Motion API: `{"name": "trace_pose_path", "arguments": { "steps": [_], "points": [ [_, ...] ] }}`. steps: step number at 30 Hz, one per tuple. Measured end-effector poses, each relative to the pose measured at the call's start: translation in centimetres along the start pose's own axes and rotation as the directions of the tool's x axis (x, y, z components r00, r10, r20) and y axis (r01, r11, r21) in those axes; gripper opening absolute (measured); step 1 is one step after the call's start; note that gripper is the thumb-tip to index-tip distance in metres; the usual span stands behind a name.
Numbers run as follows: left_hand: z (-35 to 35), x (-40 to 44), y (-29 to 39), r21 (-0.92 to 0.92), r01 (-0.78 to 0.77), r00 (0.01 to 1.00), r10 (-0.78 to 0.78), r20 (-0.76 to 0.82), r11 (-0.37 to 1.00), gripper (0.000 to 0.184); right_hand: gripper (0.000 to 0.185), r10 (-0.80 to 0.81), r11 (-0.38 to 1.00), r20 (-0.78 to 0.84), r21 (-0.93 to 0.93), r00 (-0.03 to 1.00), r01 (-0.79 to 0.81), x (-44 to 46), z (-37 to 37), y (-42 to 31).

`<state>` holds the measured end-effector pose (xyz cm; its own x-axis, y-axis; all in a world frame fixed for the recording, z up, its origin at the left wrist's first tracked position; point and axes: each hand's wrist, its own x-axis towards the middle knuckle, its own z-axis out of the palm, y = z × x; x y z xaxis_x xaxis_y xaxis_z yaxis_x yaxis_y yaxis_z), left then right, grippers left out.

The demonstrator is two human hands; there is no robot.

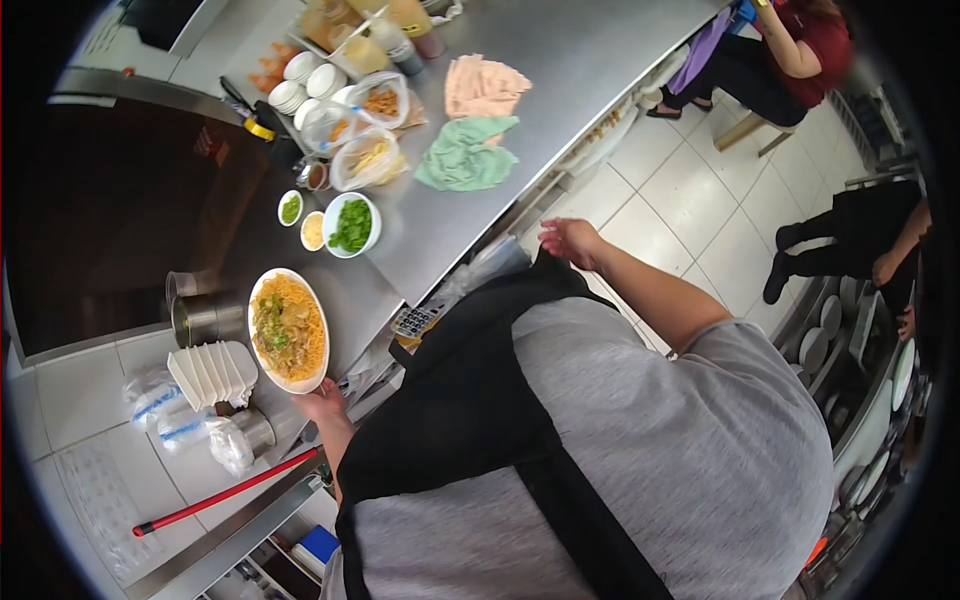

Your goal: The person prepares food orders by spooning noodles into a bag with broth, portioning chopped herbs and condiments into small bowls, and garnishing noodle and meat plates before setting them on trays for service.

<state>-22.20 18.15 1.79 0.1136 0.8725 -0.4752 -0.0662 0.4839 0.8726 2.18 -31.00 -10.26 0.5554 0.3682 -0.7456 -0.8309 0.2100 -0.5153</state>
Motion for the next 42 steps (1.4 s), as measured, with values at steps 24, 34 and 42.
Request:
{"name": "trace_pose_path", "arguments": {
  "steps": [24, 34, 42],
  "points": [
    [-3.8, -6.0, -1.3, -0.225, 0.094, 0.984, -0.056, 0.168, 0.97, 0.041, 0.038, 0.039, 0.99, 0.044, 0.134, 0.998, -0.044, 6.2, -0.1, -1.9],
    [-2.4, -2.6, -0.3, -0.103, 0.081, 0.956, -0.048, 0.29, 0.991, 0.039, 0.029, 0.311, 0.671, 0.405, -0.734, 0.86, 0.103, -1.4, 8.8, 2.9],
    [-0.1, -0.3, -0.7, -0.195, 0.104, 0.954, -0.043, 0.295, 0.975, 0.034, 0.03, 0.314, 0.525, 0.476, -0.808, 0.821, 0.267, -6.1, 19.2, -4.8]
  ]
}}
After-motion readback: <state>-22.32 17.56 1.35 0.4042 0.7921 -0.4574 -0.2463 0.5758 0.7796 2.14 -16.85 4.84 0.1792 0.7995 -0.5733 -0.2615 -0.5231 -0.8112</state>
